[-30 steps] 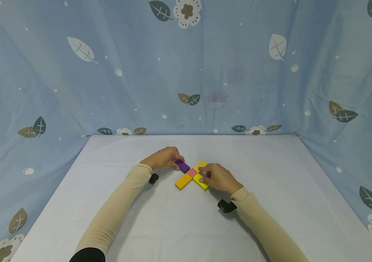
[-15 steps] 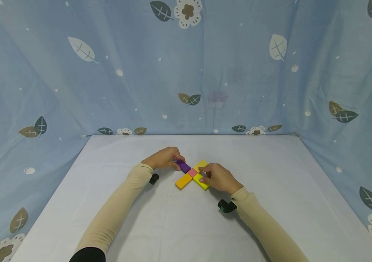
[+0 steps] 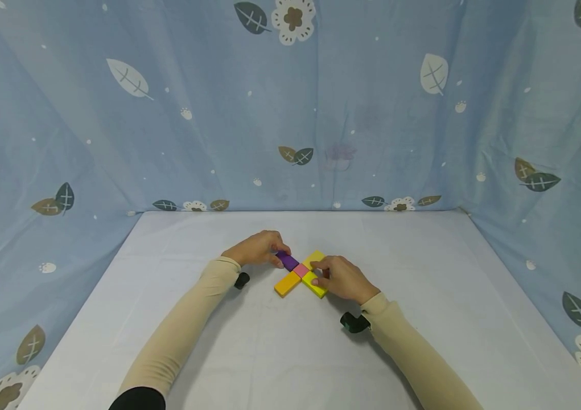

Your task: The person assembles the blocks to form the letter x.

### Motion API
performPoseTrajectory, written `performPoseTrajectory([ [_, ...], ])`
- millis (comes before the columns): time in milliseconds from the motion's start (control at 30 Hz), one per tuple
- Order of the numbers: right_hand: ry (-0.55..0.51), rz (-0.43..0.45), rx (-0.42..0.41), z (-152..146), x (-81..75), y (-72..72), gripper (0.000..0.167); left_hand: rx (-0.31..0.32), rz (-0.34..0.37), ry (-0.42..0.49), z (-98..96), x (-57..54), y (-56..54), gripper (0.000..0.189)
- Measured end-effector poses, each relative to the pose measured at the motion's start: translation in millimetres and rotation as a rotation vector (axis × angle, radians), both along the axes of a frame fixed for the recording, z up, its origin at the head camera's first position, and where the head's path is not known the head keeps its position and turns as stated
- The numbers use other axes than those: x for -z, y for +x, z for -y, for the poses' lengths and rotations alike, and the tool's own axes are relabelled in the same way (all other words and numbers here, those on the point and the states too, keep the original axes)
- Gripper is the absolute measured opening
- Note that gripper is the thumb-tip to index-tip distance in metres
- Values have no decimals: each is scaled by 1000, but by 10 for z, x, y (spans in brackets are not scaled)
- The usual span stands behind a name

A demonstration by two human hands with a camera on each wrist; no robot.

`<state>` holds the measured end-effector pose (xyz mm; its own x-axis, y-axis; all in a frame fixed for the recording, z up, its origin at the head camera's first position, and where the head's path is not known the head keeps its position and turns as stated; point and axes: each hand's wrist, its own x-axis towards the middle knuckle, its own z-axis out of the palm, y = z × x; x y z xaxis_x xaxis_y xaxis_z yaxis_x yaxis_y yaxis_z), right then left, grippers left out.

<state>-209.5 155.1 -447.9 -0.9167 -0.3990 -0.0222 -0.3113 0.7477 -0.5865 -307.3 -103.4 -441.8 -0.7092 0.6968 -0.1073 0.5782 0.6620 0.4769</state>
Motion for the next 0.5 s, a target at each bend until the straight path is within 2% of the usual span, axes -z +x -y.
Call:
performPoseTrajectory([
  [500, -18, 13, 4, 1, 16, 0, 45, 0, -19, -22, -6, 8, 14, 35],
])
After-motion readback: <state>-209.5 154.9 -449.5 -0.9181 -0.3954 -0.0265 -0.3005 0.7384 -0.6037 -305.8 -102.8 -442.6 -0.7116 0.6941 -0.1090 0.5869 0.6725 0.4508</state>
